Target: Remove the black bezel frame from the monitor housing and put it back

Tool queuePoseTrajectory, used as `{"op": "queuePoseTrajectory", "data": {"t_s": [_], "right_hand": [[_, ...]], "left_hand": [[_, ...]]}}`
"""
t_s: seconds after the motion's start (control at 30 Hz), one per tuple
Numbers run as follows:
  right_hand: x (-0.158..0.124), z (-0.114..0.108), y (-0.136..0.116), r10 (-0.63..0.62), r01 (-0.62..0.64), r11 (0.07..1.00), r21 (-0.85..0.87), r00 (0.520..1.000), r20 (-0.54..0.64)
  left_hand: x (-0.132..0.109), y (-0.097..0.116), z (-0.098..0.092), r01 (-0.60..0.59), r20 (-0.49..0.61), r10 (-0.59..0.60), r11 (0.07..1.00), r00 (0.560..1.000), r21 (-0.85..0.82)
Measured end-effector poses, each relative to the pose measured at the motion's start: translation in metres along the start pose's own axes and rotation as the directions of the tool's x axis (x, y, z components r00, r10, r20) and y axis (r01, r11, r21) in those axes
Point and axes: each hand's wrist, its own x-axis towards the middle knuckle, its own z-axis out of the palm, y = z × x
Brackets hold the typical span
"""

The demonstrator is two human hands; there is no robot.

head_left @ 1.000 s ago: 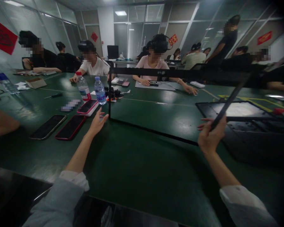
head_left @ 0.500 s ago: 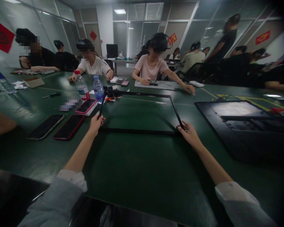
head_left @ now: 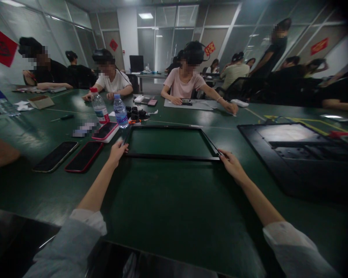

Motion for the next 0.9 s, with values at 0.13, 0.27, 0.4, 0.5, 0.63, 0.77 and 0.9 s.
{"op": "queuePoseTrajectory", "data": {"t_s": [0.13,0.27,0.4,0.5,0.63,0.77,0.9], "right_hand": [[-0.002,-0.001,-0.003,-0.013,0.013,0.997,-0.071,1.0,0.0],[-0.001,-0.001,0.0,-0.047,0.047,0.993,-0.11,0.999,-0.001],[0.003,0.001,0.009,-0.117,0.117,0.977,-0.179,0.993,0.006],[0.004,0.003,0.015,-0.149,0.146,0.961,-0.233,0.989,0.008],[0.005,0.005,0.019,-0.19,0.186,0.936,-0.3,0.982,0.015],[0.005,0.006,0.019,-0.222,0.222,0.916,-0.334,0.974,0.038],[0.005,0.009,0.018,-0.239,0.234,0.901,-0.366,0.97,0.032]], "left_hand": [[0.0,-0.007,-0.001,-0.072,0.027,0.069,0.989,0.997,0.126],[-0.003,-0.007,-0.004,-0.091,0.013,0.093,0.915,0.996,0.393],[-0.009,0.001,-0.005,-0.089,-0.016,0.126,0.778,0.992,0.622],[-0.013,0.005,-0.004,-0.129,0.018,0.17,0.672,0.985,0.73],[-0.014,0.002,-0.004,-0.179,0.059,0.229,0.55,0.972,0.816],[-0.014,-0.003,-0.005,-0.204,0.088,0.247,0.496,0.965,0.844],[-0.014,-0.005,-0.005,-0.217,0.106,0.247,0.48,0.963,0.85]]}}
